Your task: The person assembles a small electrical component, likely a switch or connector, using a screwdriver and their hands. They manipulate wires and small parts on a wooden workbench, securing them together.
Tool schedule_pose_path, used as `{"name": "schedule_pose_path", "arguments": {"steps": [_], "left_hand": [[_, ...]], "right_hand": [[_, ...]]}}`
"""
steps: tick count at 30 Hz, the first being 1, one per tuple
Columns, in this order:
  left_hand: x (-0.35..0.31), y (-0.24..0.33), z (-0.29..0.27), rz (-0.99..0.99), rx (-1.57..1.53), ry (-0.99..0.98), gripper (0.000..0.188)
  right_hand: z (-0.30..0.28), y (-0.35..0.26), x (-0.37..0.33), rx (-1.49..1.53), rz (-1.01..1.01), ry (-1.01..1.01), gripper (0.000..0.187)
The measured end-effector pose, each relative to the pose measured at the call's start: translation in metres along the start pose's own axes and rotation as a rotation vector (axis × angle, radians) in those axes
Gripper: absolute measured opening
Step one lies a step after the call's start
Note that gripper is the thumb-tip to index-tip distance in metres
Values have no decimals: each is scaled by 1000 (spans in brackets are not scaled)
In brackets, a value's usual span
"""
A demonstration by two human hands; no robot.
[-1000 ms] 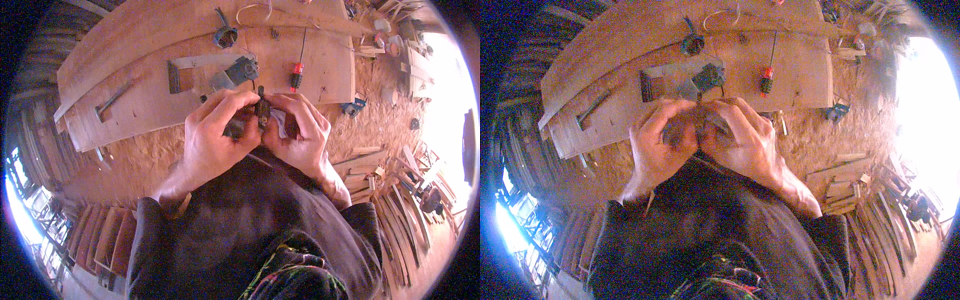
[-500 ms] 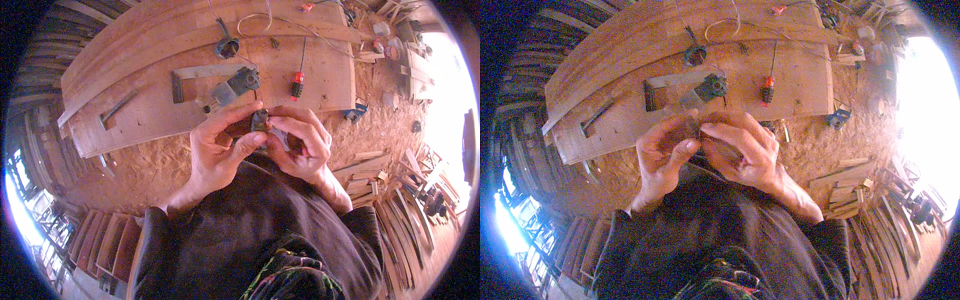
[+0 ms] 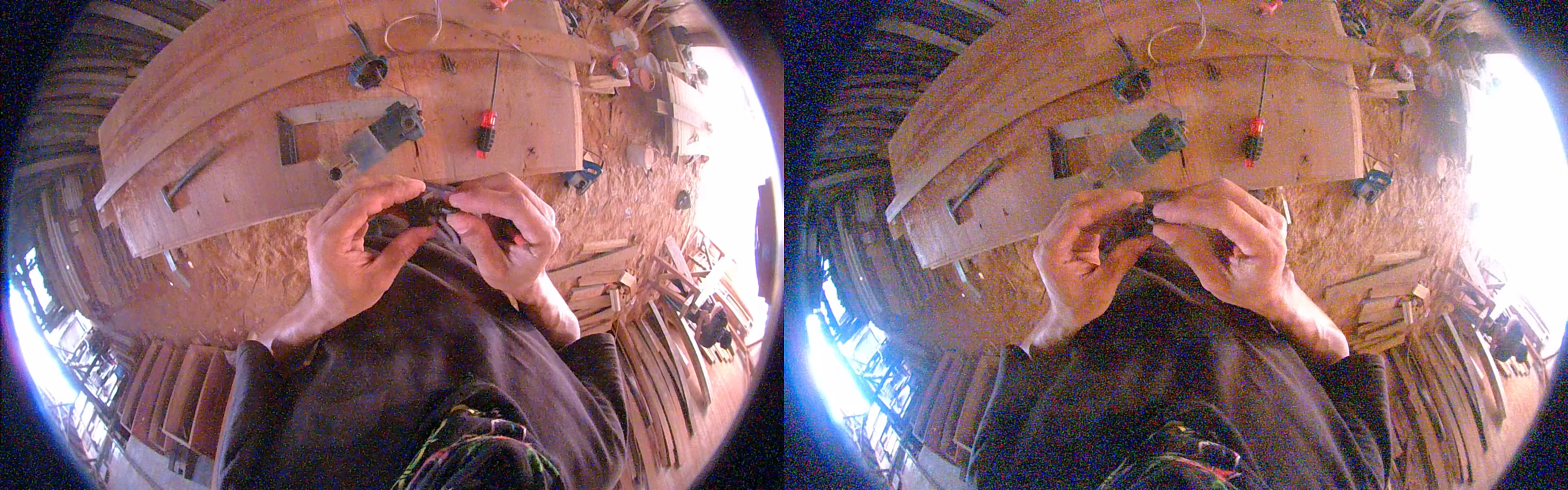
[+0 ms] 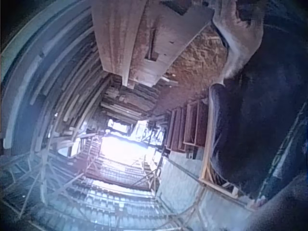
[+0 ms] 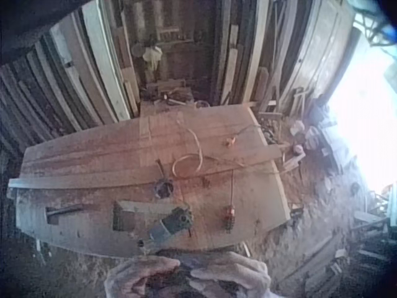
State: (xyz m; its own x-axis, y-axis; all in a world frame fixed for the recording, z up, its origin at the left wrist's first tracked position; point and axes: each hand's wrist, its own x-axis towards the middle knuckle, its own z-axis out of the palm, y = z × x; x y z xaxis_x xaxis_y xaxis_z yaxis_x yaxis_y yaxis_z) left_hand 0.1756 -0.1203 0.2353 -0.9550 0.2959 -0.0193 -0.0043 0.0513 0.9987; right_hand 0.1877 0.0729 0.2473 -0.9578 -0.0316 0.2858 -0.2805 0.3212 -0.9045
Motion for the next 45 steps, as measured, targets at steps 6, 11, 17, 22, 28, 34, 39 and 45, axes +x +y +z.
{"name": "schedule_pose_path", "arguments": {"steps": [6,11,17,22,28,34,39,45], "left_hand": [[-1,-3,-2,-89,-394,-64,45],[-4,-2,-2,-481,-905,-172,37],[-9,-4,-7,-428,-713,-225,28],[-9,8,-9,-287,-363,-228,25],[-18,-7,-11,80,133,-268,30],[-17,2,-10,232,338,-324,38],[-17,0,-5,311,346,-346,41],[-22,5,-2,276,334,-356,40]], "right_hand": [[1,1,-4,-65,-80,15,25],[4,5,-7,-49,-154,-1,28],[5,9,-15,-57,-148,-23,26],[-6,0,-16,79,83,-181,17],[-11,-4,-30,197,426,-317,13],[-26,-13,-19,280,731,-494,18],[-26,-8,-25,324,673,-515,18],[-30,-13,-24,376,726,-573,19]]}}
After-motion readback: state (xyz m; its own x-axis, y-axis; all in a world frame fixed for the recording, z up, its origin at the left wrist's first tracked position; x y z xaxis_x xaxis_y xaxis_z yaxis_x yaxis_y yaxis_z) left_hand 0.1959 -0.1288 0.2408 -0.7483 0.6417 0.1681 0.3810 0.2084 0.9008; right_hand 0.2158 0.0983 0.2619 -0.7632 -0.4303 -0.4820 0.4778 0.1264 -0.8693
